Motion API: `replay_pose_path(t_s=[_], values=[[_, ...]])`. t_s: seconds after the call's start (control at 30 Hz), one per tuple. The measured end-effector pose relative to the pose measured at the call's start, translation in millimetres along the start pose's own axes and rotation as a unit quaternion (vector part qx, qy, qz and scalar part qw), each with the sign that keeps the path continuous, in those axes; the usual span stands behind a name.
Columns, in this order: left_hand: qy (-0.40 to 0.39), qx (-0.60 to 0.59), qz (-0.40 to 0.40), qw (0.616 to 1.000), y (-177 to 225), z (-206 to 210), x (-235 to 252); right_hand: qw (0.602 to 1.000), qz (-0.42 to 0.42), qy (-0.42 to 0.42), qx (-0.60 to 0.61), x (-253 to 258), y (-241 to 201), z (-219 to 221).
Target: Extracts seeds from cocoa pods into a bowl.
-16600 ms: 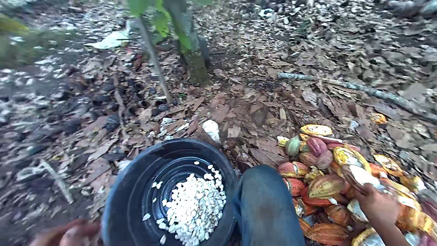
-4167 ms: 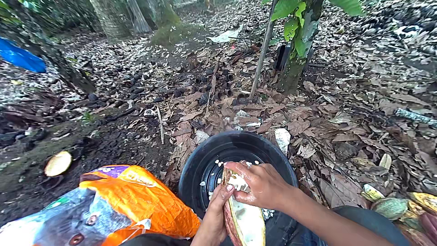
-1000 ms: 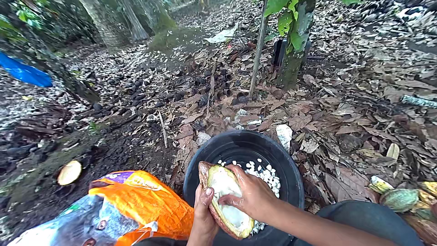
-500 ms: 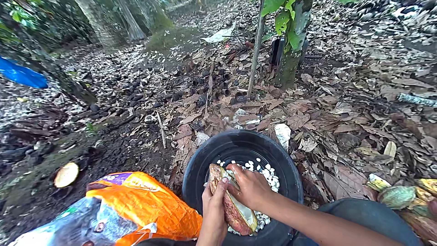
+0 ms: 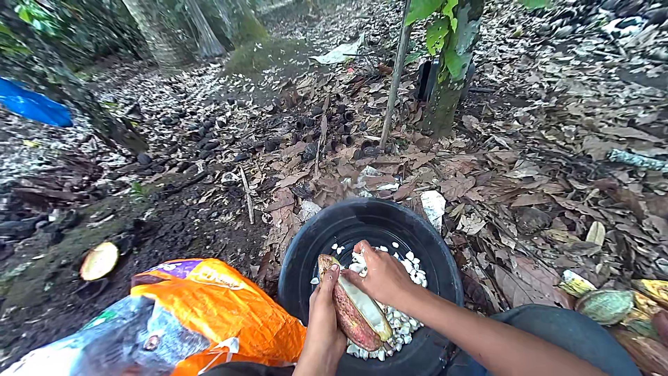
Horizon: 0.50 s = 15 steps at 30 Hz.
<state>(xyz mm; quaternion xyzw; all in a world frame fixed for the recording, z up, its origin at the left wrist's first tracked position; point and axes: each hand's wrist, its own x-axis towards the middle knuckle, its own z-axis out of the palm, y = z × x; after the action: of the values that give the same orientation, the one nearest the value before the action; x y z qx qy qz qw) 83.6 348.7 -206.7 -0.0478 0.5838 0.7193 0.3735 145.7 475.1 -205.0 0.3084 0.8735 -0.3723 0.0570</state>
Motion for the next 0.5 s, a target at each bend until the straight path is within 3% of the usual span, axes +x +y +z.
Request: replay_pose_path(t_s=[0.2, 0.37, 0.5], values=[[-0.003, 0.007, 0.001, 1.000, 5, -2, -4, 0.996, 0.078, 0.007, -0.040, 6, 6, -29], [-0.024, -0.018, -0.005, 1.000, 2, 3, -9, 0.992, -0.042, 0.044, 0.112, -20, -3, -34], [-0.049, -0.097, 0.022, 0.994, -6, 7, -6, 0.973, -0.124, -0.044, 0.191, -49, -17, -36]])
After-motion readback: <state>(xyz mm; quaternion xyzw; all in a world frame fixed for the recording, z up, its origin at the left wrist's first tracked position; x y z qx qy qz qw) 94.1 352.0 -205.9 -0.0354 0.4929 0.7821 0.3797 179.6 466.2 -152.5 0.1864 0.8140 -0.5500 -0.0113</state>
